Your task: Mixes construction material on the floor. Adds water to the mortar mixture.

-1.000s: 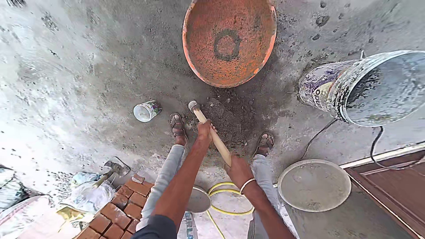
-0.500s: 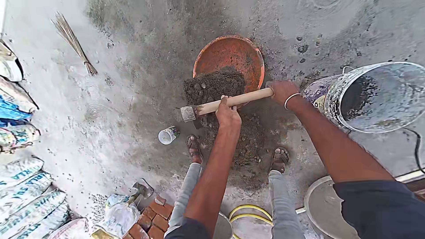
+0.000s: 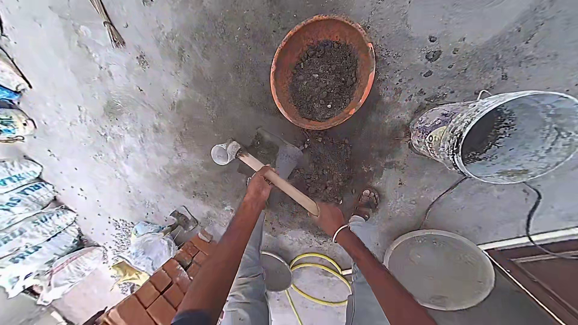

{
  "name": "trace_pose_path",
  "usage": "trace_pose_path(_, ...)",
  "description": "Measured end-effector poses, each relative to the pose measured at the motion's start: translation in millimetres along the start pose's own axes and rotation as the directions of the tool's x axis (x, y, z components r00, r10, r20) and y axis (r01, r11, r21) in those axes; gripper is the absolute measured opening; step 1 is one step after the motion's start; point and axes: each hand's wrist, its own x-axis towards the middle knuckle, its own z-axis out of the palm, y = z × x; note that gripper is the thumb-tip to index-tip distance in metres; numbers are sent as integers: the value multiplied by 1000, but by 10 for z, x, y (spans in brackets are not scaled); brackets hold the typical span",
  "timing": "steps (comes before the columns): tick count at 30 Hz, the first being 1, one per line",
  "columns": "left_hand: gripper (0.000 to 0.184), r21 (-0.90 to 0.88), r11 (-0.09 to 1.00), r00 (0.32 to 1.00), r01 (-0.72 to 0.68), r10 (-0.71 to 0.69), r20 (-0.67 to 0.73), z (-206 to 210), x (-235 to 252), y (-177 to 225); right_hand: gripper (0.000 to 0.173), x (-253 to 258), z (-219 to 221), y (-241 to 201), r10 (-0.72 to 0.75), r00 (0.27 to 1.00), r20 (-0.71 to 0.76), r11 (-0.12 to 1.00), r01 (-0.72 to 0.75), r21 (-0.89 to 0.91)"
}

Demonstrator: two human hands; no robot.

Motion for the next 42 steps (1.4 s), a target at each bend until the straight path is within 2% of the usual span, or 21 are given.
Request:
trace_pose_path(3,10,73,993,994,97,-93,-50,-109,692,-327,43,117,612,-248,169,986,15,977,-169,131)
trace_pose_path(6,16,169,983,997,73,-76,12,-379,1200,-327,44,533,961,-649,220,975,26,956,-220,194)
trace_pose_path(8,11,219,975,999,-40,32,40,-359,1551,29,42,1000,1032,-982,193,981,-12,956,-185,227)
trace_pose_path(11,8,276,931,971,-239,224,83,-336,2100,663,40,1789,1210,-1439,104,972,-212,942,-28,333)
trace_pose_path(12,8,285,909,953,-303,286,101,-300,2285,862,42,2056,1202,-1584,68,961,-267,935,32,353)
trace_pose_path(14,9,293,874,921,-389,375,105,-216,2618,1150,44,2544,1093,-1853,48,955,-291,938,57,341)
trace_pose_path(16,8,305,868,918,-393,387,82,-150,2869,1262,45,2810,1017,-1990,51,950,-308,943,55,328)
trace_pose_path(19,11,347,855,914,-385,406,11,-67,3036,1164,44,2849,981,-1983,60,953,-296,955,32,295)
trace_pose_path(22,24,446,812,900,-376,435,-33,-162,3061,775,48,2682,1145,-1734,80,969,-236,950,-2,312)
trace_pose_path(24,34,547,767,891,-334,447,-82,-243,2963,341,48,2500,1364,-1425,115,976,-183,946,-51,321)
trace_pose_path(26,39,599,754,882,-269,442,-160,-267,2774,-265,46,2228,1532,-915,145,978,-152,946,-92,311)
trace_pose_path(28,43,626,761,869,-171,416,-268,-283,2533,-999,49,1984,1599,-258,186,981,-57,964,-171,202)
trace_pose_path(30,51,641,767,875,-38,336,-350,-289,2197,-1724,46,1663,1668,355,246,967,66,967,-249,52)
trace_pose_path(32,52,667,741,905,81,225,-360,-255,1963,-2251,49,1336,1761,715,315,940,131,948,-317,-1)
trace_pose_path(34,49,697,706,933,127,152,-325,-179,1949,-2500,55,1213,1849,881,337,929,155,937,-347,46)
trace_pose_path(36,49,717,683,948,140,116,-296,-102,1941,-2605,60,1129,1874,1103,267,952,152,919,-299,257)
trace_pose_path(37,48,726,673,950,142,112,-290,-137,1939,-2611,57,1094,1922,1197,226,965,129,854,-260,450)
trace_pose_path(38,46,735,663,952,143,112,-286,-172,1963,-2593,52,1106,1954,1268,225,970,89,727,-228,647)
trace_pose_path(39,45,738,660,952,140,115,-284,-173,2016,-2541,53,1197,1936,1312,284,957,56,575,-217,789)
trace_pose_path(40,45,735,664,952,137,118,-284,-158,2052,-2497,56,1320,1870,1350,365,928,73,442,-242,864)
trace_pose_path(42,45,723,677,954,136,107,-280,-191,2050,-2504,61,1573,1811,1378,444,871,210,315,-372,873)
